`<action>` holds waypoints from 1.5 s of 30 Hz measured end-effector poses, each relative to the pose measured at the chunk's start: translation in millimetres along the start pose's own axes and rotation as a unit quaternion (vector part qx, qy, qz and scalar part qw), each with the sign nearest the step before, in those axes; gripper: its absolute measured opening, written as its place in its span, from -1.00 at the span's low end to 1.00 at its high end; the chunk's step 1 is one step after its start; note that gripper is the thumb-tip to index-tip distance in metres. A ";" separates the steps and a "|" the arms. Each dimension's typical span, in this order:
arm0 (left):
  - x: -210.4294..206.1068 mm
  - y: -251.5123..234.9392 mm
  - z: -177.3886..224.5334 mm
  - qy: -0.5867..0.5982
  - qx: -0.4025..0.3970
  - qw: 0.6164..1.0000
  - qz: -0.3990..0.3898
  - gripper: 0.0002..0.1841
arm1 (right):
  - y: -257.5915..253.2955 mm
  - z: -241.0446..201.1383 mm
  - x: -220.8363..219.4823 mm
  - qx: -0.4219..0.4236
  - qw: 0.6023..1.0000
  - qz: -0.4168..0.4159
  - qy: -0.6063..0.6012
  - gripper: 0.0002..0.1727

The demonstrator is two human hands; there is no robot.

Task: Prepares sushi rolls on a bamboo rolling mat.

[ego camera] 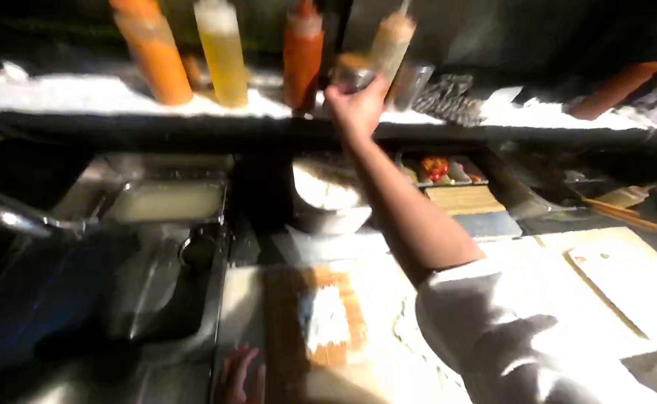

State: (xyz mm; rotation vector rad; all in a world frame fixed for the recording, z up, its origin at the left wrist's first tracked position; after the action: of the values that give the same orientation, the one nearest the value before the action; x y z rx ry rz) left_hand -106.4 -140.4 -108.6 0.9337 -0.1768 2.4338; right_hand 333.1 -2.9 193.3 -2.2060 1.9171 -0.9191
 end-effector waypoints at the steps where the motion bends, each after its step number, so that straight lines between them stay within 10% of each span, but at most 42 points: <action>1: 7.7 0.2 7.6 0.029 0.010 1.000 0.005 -0.59 | 14.5 -0.3 19.8 0.044 0.999 -0.012 -0.010 0.06; 7: 7.6 -4.7 -5.5 0.078 -0.006 0.995 0.055 -0.60 | 177.2 59.2 146.4 0.312 0.856 -0.375 0.169 0.05; 10: -10.5 -12.4 -4.2 0.051 0.006 0.998 0.030 -0.62 | 256.2 129.8 141.2 0.268 0.754 -0.525 0.290 -0.13; 14: -27.3 -25.7 7.3 0.065 -0.007 0.998 -0.013 -0.63 | 288.6 153.5 127.3 0.225 0.766 -0.508 0.325 -0.11; 17: -34.2 -31.1 16.3 0.082 0.003 0.995 -0.052 -0.62 | 300.7 187.9 111.2 0.068 0.698 -0.584 0.407 -0.09; 35: -5.4 -78.4 37.6 0.084 0.066 0.991 -0.081 -0.66 | 348.7 189.2 111.4 -0.131 0.785 -0.508 0.330 0.01; 38: 0.7 -90.0 38.9 0.094 0.062 0.991 -0.073 -0.65 | 363.9 182.0 129.2 -0.049 0.877 -0.395 0.270 -0.04; 45: 0.1 -91.9 30.4 0.080 0.063 0.988 -0.120 -0.65 | 381.1 196.5 156.5 -0.054 0.882 -0.374 0.282 -0.05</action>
State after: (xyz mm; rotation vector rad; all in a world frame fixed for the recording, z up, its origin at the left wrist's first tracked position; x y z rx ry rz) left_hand -41.4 -70.8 -91.4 0.7596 0.1410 2.3018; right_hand 99.5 -292.0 -71.6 -3.0714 1.2105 -1.7512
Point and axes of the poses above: each hand's wrist, its own y-axis away from the middle knuckle, its own x-axis out of the back of the hand, z = x × y, the point moved 5 cm from there along -y, towards the middle knuckle, and after that the axes turned 3 degrees about -y, right-handed, at the moved point
